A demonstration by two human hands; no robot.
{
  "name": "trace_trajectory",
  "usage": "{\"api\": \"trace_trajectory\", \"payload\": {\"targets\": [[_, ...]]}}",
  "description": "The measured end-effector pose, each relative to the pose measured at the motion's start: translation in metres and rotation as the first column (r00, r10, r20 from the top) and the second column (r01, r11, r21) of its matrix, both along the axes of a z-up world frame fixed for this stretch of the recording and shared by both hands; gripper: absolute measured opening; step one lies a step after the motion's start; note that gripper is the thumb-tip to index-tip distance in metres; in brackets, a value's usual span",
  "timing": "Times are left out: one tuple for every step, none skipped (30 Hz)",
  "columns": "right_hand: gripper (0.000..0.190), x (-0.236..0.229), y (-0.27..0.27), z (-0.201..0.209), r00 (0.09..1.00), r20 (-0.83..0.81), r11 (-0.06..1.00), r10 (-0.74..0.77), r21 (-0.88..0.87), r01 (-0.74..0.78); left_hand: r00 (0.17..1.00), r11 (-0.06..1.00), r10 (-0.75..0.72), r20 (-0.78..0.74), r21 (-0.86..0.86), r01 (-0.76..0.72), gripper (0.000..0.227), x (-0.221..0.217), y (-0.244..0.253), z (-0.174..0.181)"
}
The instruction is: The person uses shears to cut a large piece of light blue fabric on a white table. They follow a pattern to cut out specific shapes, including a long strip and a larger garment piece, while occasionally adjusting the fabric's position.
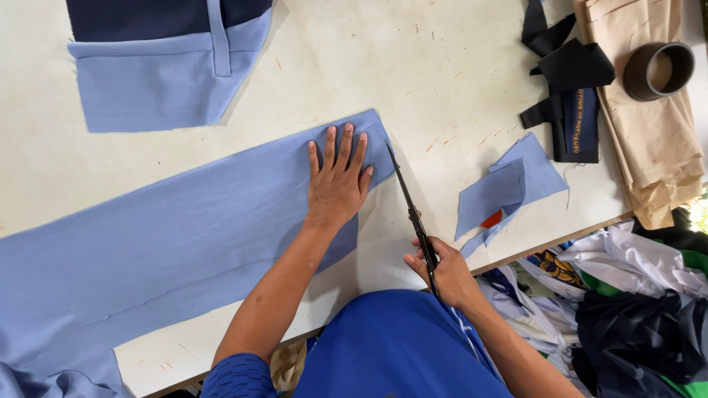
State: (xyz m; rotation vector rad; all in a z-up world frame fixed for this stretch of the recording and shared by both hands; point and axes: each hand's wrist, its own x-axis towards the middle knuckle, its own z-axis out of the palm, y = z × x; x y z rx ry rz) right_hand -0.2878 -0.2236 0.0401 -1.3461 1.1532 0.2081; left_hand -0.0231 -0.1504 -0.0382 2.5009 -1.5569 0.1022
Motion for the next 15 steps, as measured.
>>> {"api": "trace_trajectory", "payload": {"targets": [[0.043,0.001,0.001,-0.002,1.000,-0.010,1.000,-0.006,-0.009,0.006,1.000,1.000,0.001,-0.004,0.004,-0.001,0.063,0.000,0.000,0.000],[0.043,0.004,0.001,0.005,1.000,-0.009,1.000,-0.004,-0.010,0.003,1.000,1.000,0.003,-0.003,0.004,-0.003,0.063,0.001,-0.001,0.001],[0.036,0.008,0.001,0.012,0.997,0.010,0.997,-0.074,0.038,0.074,1.000,1.000,0.002,-0.003,0.005,-0.002,0.063,0.001,-0.001,0.003],[0.029,0.011,0.002,0.019,0.989,0.024,0.986,-0.148,0.087,0.145,1.000,1.000,-0.002,-0.006,0.006,0.002,0.063,0.000,-0.001,0.004],[0.029,0.010,-0.001,0.018,0.989,0.022,0.986,-0.148,0.087,0.146,1.000,1.000,-0.002,-0.008,0.005,0.002,0.063,0.001,-0.001,0.005],[0.030,0.008,-0.004,0.016,0.990,0.032,0.987,-0.135,0.093,0.132,1.000,1.000,-0.002,-0.007,0.006,0.002,0.063,0.001,-0.001,0.005],[0.031,0.007,-0.006,0.015,0.992,0.042,0.988,-0.123,0.099,0.118,1.000,1.000,-0.003,-0.007,0.006,0.003,0.062,0.001,-0.001,0.006],[0.031,0.013,-0.011,0.024,0.992,0.043,0.989,-0.120,0.096,0.116,1.000,1.000,-0.001,-0.006,0.003,0.001,0.062,0.001,-0.001,0.005],[0.039,0.020,-0.016,0.032,0.995,0.047,0.993,-0.084,0.092,0.079,1.000,1.000,-0.004,-0.020,0.002,0.004,0.062,0.002,-0.002,0.005],[0.046,0.026,-0.019,0.041,0.998,0.048,0.995,-0.044,0.092,0.040,0.999,1.000,-0.005,-0.036,0.005,0.005,0.062,0.001,0.001,0.005],[0.046,0.027,-0.020,0.028,0.998,0.047,0.995,-0.039,0.093,0.035,0.999,1.000,0.000,-0.037,0.006,0.000,0.062,0.002,0.000,0.005],[0.047,0.026,-0.020,0.014,1.000,0.028,0.999,0.014,0.030,-0.015,0.999,1.000,-0.003,-0.045,0.012,0.004,0.062,0.002,0.001,0.004],[0.048,0.025,-0.020,0.001,0.998,0.005,0.997,0.067,-0.033,-0.067,0.999,1.000,-0.006,-0.053,0.017,0.007,0.062,0.002,0.000,0.004],[0.048,0.029,-0.021,0.003,0.998,0.008,0.997,0.068,-0.036,-0.068,0.999,1.000,-0.005,-0.051,0.014,0.006,0.062,0.002,0.000,0.004],[0.046,0.033,-0.021,0.005,0.997,-0.017,0.992,0.081,-0.091,-0.083,0.999,1.000,-0.007,-0.043,0.010,0.008,0.062,0.002,-0.001,0.005]]}}
